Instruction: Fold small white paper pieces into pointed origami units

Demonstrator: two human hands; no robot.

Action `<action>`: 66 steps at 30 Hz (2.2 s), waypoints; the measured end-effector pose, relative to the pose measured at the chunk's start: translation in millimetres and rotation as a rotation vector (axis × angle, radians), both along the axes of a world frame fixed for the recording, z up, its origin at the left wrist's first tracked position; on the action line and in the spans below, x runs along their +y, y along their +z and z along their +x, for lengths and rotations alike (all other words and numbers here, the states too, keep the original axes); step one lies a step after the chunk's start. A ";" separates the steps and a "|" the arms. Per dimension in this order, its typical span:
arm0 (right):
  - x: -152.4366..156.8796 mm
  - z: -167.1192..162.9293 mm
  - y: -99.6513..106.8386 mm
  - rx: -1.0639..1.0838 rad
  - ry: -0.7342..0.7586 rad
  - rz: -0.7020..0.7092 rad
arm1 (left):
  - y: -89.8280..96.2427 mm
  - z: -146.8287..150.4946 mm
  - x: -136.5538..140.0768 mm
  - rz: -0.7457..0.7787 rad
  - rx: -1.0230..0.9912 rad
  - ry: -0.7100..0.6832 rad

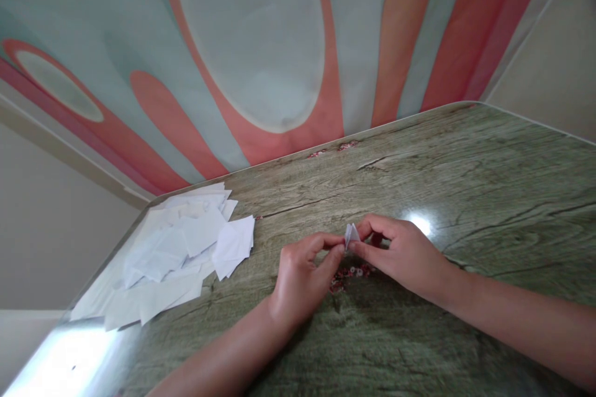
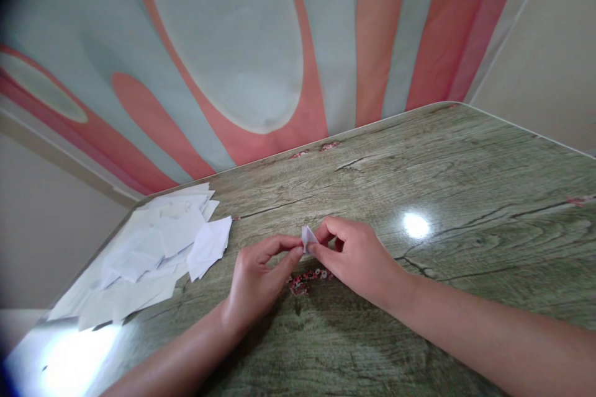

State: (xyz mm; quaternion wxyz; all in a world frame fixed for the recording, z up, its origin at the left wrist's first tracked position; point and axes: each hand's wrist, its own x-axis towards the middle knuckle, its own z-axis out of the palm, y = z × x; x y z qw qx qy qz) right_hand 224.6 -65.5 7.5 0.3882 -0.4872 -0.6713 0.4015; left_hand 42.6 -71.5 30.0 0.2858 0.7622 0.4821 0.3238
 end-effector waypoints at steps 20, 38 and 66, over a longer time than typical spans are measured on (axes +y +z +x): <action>-7.7 4.2 2.7 -0.033 0.085 0.437 | 4.2 -11.1 0.3 0.267 -0.028 -0.196; 4.6 3.6 6.6 0.183 0.129 -0.308 | -12.3 -3.0 13.5 -0.482 -0.393 0.047; -1.5 -1.1 8.6 -0.076 -0.135 0.115 | -14.9 5.1 7.1 -0.662 -0.529 0.028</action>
